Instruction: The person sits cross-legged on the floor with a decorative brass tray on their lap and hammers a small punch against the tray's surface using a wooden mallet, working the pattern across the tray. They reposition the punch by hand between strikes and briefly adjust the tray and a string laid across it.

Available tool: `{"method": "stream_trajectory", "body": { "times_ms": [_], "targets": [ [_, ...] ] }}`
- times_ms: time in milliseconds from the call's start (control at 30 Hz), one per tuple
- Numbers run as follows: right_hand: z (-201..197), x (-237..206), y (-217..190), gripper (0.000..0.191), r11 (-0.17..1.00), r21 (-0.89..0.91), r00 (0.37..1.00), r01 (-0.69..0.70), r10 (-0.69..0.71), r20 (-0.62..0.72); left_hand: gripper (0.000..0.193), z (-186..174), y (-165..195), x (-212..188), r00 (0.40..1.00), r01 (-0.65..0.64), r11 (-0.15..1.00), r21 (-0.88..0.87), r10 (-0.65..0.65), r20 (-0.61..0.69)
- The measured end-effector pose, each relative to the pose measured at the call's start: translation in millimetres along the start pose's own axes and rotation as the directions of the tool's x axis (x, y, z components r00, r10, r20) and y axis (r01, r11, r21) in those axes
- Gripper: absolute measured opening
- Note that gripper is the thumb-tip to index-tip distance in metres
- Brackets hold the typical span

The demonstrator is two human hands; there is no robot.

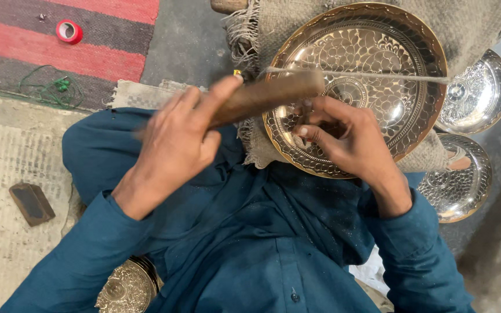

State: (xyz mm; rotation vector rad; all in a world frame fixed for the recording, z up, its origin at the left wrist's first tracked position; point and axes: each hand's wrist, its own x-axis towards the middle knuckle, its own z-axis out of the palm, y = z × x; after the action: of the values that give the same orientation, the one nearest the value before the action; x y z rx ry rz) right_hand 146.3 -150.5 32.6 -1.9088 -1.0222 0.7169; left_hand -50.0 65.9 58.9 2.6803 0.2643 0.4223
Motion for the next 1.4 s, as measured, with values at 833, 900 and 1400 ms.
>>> {"method": "stream_trajectory", "body": {
  "times_ms": [833,900,1400],
  "targets": [
    [-4.2,1.1,-3.0,0.031,0.996,0.029,0.994,0.09,-0.091,0.057,0.079,-3.0,-10.3,6.5,1.0,-0.025,0.999,-0.039,0.025,0.002],
    [-4.1,1.1,-3.9,0.032,0.993,0.048,0.993,0.105,-0.107,0.057,0.08,-2.4,-12.6,6.7,0.999,-0.026,0.998,0.064,0.025,0.021],
    [0.4,2.3,1.9,0.032,0.988,0.087,0.991,0.131,-0.134,0.027,0.077,-5.6,-0.9,7.2,0.997,0.072,0.919,-0.387,-0.057,0.051]
  ]
}}
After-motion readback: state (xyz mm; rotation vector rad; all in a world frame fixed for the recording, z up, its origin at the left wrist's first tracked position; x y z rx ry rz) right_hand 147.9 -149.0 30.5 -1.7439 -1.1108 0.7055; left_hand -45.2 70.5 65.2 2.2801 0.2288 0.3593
